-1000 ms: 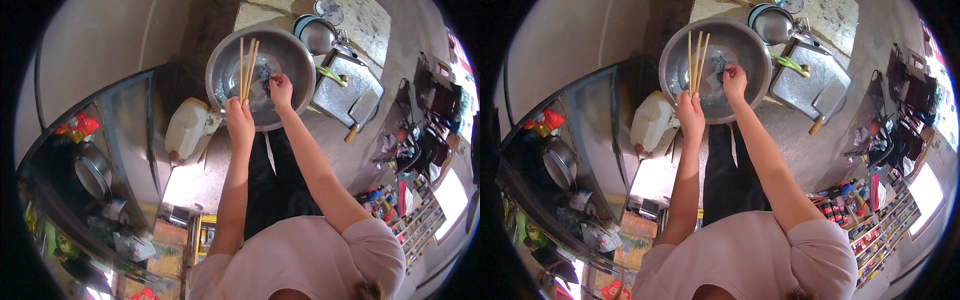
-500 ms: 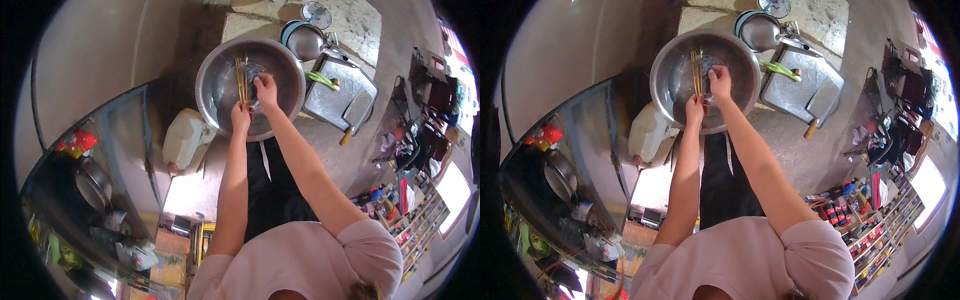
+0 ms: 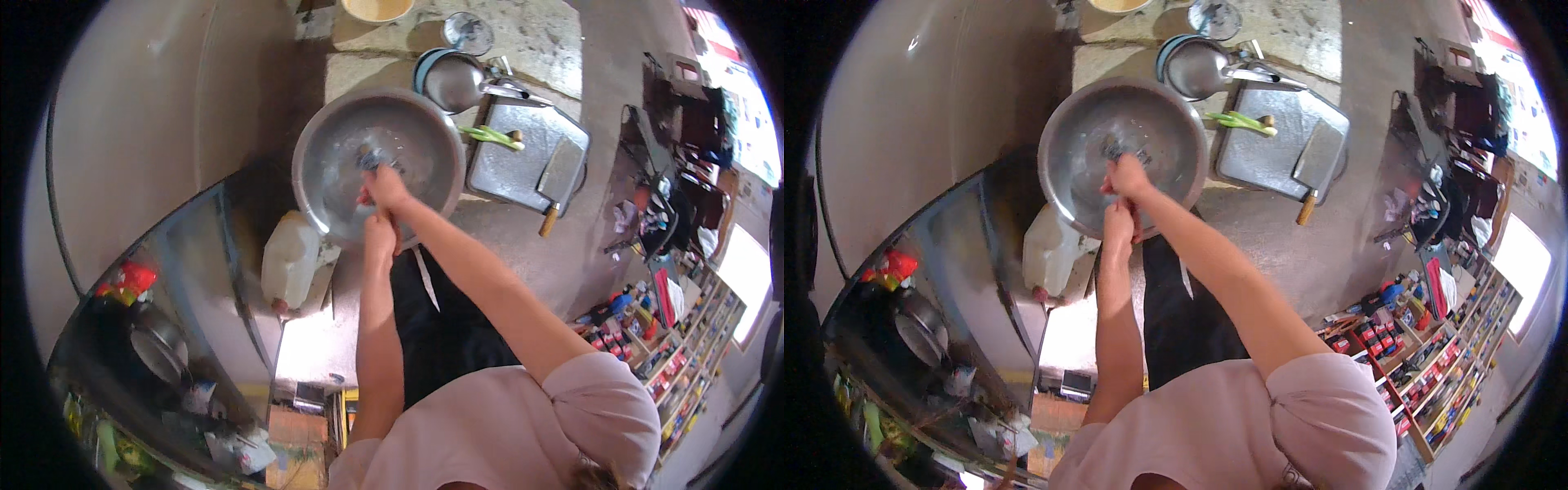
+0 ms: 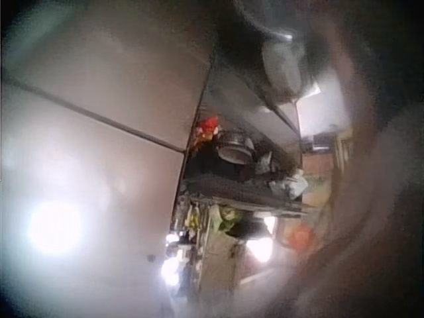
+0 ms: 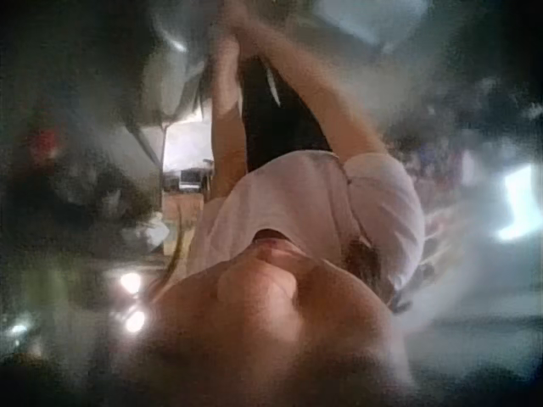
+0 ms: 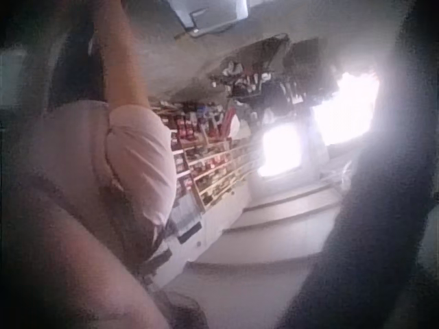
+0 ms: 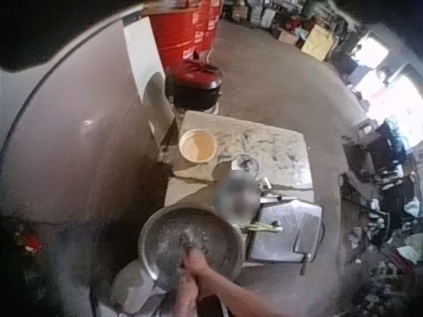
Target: The person fills a metal basin with water at an outdoor sink, then carries it inside. They wash chopsticks, a grater, a ladle, and a small bowl using a steel wool scrubber in the basin and place the cleaned items on a nearby table.
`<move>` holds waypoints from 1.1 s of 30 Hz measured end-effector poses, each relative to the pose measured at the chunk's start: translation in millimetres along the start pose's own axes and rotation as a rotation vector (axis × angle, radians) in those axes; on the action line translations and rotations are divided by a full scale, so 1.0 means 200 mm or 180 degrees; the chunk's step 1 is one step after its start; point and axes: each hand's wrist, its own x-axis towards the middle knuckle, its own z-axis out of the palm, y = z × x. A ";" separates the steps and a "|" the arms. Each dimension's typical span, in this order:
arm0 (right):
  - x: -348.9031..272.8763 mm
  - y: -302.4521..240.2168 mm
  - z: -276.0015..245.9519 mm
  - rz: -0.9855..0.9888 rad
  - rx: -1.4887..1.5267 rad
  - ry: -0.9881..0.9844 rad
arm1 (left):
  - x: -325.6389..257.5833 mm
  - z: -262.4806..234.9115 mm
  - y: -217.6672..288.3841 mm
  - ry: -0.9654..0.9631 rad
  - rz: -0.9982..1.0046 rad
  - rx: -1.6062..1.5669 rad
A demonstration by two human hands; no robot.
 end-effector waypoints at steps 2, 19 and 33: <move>0.05 0.00 -0.02 -0.0018 -0.0380 -0.0159 | -0.06 0.01 0.01 0.0023 0.0085 -0.0002; -0.16 -0.11 -0.46 -0.1170 -0.0103 0.1336 | 0.20 0.15 0.05 0.1056 0.2598 0.0055; -0.26 -0.01 -0.46 -0.1037 0.0644 0.1402 | 0.39 -0.32 0.46 0.0338 0.3712 0.5714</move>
